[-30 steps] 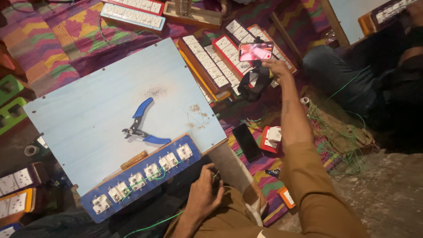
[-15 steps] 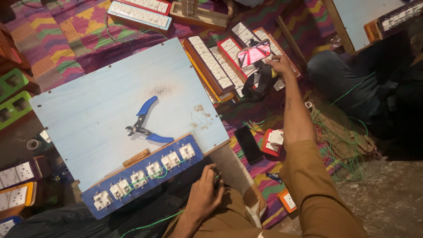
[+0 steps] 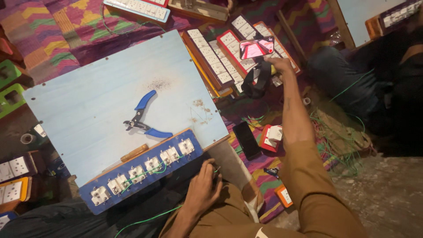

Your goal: The person sits on the floor and wires a blue panel with multiple electrical sockets using green wires. They use pliers to strip wire ends and a screwdriver to secure connections to the socket terminals.

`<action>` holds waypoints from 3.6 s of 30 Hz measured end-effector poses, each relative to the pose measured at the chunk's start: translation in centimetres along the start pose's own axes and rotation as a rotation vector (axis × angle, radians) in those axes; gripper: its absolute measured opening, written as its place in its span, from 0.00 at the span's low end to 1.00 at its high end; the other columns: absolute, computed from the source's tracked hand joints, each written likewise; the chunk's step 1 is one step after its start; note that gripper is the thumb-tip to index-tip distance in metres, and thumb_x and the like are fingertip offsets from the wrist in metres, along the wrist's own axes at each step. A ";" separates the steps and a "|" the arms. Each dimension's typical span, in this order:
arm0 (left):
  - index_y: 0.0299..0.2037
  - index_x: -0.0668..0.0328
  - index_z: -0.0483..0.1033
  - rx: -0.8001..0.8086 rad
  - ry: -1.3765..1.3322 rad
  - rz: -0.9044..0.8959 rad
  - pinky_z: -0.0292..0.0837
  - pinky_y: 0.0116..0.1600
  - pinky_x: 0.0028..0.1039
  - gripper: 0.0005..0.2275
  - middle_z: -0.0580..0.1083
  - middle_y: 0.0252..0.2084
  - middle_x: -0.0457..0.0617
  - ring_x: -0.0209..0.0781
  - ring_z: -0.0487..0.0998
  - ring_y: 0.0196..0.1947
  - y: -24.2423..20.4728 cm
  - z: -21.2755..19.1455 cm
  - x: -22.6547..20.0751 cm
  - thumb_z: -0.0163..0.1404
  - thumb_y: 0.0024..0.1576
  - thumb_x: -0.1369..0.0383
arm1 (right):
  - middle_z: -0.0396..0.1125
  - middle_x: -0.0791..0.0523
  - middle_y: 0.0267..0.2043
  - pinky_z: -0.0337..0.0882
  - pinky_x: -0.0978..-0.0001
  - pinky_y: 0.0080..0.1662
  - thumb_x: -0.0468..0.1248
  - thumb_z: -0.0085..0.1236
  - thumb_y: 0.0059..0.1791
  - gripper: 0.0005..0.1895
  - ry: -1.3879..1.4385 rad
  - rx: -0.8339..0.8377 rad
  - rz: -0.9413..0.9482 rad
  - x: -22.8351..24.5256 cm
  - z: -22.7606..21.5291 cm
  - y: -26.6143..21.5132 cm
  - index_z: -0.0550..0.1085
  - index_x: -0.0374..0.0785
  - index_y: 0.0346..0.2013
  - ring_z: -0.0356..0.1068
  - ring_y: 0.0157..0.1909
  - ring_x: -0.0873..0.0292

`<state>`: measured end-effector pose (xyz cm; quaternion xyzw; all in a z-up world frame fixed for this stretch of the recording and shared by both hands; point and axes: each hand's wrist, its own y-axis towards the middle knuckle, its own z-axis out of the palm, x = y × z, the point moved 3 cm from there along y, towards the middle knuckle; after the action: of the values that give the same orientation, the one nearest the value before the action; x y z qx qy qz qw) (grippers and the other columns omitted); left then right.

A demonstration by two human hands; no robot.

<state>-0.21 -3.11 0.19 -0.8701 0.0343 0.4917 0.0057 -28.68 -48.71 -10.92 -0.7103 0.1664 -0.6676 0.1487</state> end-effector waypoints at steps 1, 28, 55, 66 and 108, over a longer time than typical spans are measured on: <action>0.47 0.69 0.65 0.001 -0.002 -0.003 0.77 0.36 0.43 0.14 0.70 0.57 0.66 0.62 0.80 0.34 0.1 0.0 0.0 0.56 0.55 0.73 | 0.77 0.52 0.36 0.78 0.68 0.33 0.36 0.72 0.43 0.16 0.036 -0.002 0.035 -0.3 -0.3 0.0 0.80 0.29 0.41 0.78 0.32 0.61; 0.46 0.64 0.66 0.082 0.021 0.040 0.76 0.38 0.42 0.13 0.71 0.52 0.59 0.61 0.78 0.42 0.8 1.0 -0.7 0.56 0.56 0.72 | 0.75 0.55 0.51 0.77 0.75 0.44 0.27 0.62 0.49 0.22 0.193 -0.152 -0.044 -5.0 -25.3 -26.4 0.75 0.33 0.59 0.75 0.46 0.64; 0.55 0.63 0.65 0.129 0.085 -0.138 0.73 0.42 0.51 0.19 0.72 0.44 0.65 0.68 0.77 0.38 -0.2 1.3 2.2 0.55 0.56 0.66 | 0.58 0.45 0.54 0.61 0.48 0.58 0.24 0.48 0.51 0.14 -0.853 -0.652 -0.967 5.6 4.8 -3.6 0.63 0.32 0.51 0.60 0.58 0.41; 0.53 0.64 0.65 0.102 -0.013 -0.101 0.73 0.42 0.49 0.17 0.72 0.47 0.62 0.65 0.78 0.39 -0.8 1.4 2.3 0.53 0.56 0.67 | 0.55 0.48 0.52 0.60 0.50 0.60 0.21 0.44 0.49 0.12 -0.999 -0.507 -1.063 -1.2 7.1 -3.6 0.64 0.35 0.45 0.57 0.57 0.43; 0.41 0.68 0.65 -0.948 -0.068 -0.239 0.65 0.43 0.39 0.04 0.66 0.36 0.59 0.55 0.68 0.35 -6.7 -14.1 -1.7 0.41 0.68 0.76 | 0.72 0.43 0.53 0.69 0.52 0.58 0.47 0.40 0.61 0.21 -0.969 1.374 -0.926 7.4 37.4 -39.4 0.74 0.33 0.54 0.71 0.56 0.44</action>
<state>11.41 3.10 8.77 -0.7581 -0.2938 0.4773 -0.3334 10.54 -16.89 10.35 -0.6621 -0.6379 -0.2459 0.3068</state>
